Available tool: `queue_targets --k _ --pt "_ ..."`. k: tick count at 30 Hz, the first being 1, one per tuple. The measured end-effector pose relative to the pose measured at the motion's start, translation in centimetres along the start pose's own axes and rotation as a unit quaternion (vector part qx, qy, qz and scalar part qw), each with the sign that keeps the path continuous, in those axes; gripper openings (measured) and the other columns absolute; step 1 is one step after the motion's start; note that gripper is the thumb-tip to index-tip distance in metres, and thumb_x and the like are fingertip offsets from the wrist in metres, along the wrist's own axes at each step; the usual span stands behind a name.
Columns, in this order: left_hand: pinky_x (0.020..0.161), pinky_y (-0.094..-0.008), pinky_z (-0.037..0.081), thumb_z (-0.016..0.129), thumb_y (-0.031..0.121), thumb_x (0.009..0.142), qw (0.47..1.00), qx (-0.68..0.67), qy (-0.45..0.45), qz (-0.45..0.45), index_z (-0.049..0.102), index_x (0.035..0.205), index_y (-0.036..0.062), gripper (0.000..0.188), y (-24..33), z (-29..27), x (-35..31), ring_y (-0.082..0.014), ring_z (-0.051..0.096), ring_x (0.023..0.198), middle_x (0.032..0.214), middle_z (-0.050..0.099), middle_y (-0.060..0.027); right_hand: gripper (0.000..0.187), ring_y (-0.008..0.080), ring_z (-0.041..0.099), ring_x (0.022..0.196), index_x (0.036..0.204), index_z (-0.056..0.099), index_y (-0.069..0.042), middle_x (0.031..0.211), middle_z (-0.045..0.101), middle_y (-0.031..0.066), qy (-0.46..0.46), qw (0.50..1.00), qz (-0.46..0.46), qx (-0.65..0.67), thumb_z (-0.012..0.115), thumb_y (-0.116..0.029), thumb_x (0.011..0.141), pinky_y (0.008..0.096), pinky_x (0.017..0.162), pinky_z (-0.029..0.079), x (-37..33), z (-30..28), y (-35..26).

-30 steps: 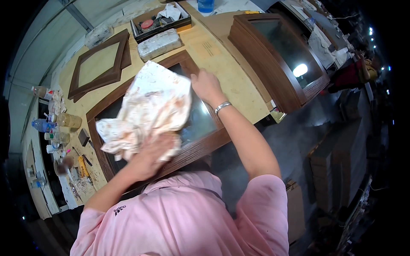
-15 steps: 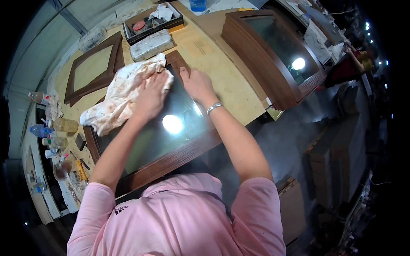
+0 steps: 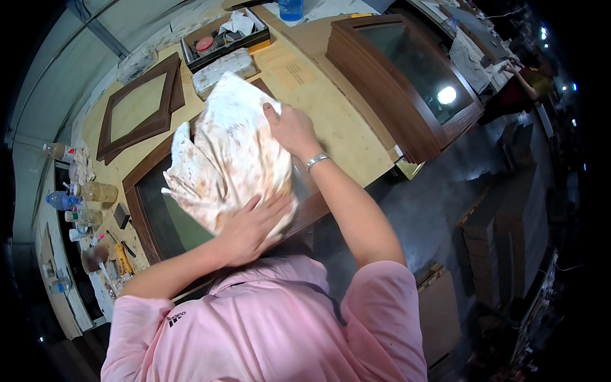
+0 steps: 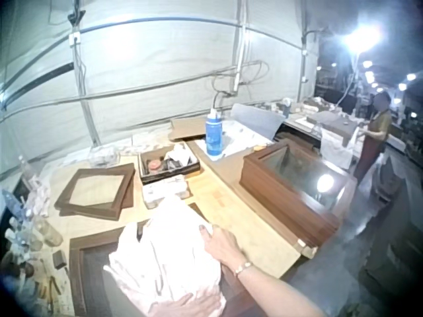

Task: The person wipes a wooden frame and its glass panel with a cloth, uses a small block to sand or polish the edges, and applies a liquid from a bottle onto the cloth to continue cleaning the frame.

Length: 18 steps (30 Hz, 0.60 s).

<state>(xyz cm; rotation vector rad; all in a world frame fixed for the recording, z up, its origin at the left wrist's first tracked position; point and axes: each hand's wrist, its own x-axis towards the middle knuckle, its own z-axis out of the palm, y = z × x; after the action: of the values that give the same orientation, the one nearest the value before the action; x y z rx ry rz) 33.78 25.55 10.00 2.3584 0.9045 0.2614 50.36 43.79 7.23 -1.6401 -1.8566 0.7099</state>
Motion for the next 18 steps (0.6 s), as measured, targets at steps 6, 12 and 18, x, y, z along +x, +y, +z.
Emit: queue_targets --k 6,12,18 --pt "0.12 -0.0587 0.02 0.058 0.027 0.096 0.996 0.086 0.023 -0.024 0.043 0.15 0.0115 0.058 -0.1 -0.5 2.5 -0.0254 0.03 0.15 0.161 0.036 -0.0065 0.073 0.0496 0.066 0.089 0.091 0.067 0.013 0.087 0.067 0.0361 -0.01 1.0 0.001 0.006 0.046 -0.057 0.1 0.052 0.082 0.052 -0.1 0.4 -0.9" --pt "0.12 -0.0582 0.023 0.061 0.024 0.095 0.999 0.012 -0.026 -0.028 0.046 0.148 0.0128 0.057 -1.0 -1.3 -2.5 -0.0251 0.037 0.147 0.161 0.037 -0.0035 0.072 0.0497 0.064 0.092 0.092 0.065 0.013 0.089 0.065 0.0376 -0.017 1.0 0.02 -0.003 0.048 -0.056 0.099 0.0492 0.084 0.05 0.1 -0.4 0.2" --pt "0.12 -0.056 0.023 0.063 0.026 0.093 0.996 0.073 0.053 -0.009 0.045 0.149 0.0124 0.061 0.0 0.6 0.3 -0.0261 0.037 0.146 0.16 0.037 -0.006 0.069 0.0488 0.065 0.091 0.091 0.065 0.013 0.089 0.066 0.0364 -0.02 1.0 0.013 -0.01 0.051 -0.055 0.098 0.0492 0.083 0.05 0.0 0.2 -0.9"
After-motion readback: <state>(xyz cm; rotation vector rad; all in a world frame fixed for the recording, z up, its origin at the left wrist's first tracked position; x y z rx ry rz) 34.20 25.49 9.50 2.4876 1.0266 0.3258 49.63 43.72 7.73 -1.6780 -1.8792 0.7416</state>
